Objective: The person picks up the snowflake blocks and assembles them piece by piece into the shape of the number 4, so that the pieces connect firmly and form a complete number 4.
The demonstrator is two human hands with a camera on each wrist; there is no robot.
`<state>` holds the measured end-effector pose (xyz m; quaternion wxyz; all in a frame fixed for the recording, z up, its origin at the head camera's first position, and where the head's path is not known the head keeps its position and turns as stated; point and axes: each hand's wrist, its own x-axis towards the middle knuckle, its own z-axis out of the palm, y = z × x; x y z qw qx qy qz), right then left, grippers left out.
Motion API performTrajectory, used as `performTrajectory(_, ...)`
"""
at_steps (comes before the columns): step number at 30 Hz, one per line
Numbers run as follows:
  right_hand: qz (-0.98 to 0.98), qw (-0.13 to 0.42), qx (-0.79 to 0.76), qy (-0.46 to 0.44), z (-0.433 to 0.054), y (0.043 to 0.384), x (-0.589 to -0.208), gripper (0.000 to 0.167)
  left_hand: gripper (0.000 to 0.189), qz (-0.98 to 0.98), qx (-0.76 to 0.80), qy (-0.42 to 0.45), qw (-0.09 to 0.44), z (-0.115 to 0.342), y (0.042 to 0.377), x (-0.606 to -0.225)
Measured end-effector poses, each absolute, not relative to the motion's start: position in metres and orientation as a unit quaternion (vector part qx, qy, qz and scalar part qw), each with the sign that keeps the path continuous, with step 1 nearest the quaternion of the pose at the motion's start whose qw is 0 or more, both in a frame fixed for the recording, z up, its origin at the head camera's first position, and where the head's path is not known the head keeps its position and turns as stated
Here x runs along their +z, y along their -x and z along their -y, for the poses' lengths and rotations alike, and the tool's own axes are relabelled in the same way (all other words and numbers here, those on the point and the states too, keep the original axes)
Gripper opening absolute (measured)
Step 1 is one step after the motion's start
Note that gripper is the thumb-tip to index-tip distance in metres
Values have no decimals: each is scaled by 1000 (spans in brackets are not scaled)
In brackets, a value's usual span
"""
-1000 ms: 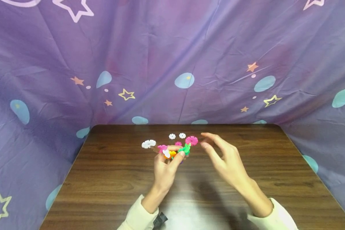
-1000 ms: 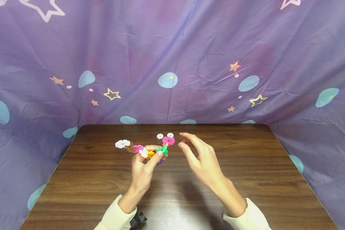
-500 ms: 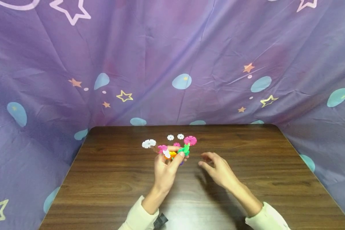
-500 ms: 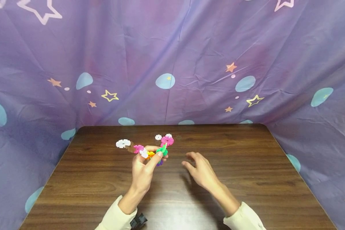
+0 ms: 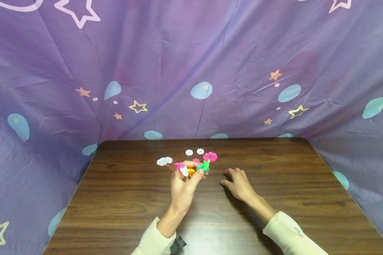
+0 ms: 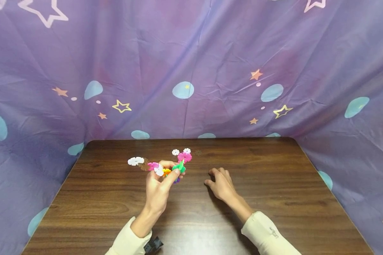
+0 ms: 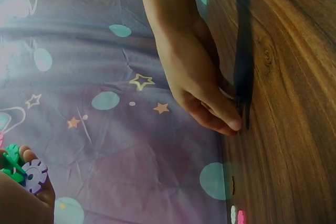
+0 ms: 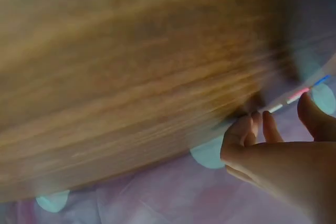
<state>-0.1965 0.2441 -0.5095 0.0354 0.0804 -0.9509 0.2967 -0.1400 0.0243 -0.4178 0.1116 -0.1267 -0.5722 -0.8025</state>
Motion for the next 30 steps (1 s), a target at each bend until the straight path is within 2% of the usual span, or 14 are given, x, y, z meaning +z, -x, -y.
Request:
performTrajectory(19,954,40,288,-74,-221,234,-519,37,28,572,-807,113,92,-23,140,-419)
performTrajectory(30,962,29,263,-72,-200,251,-520,46,39,597,-788,125,86,-23,142,-422)
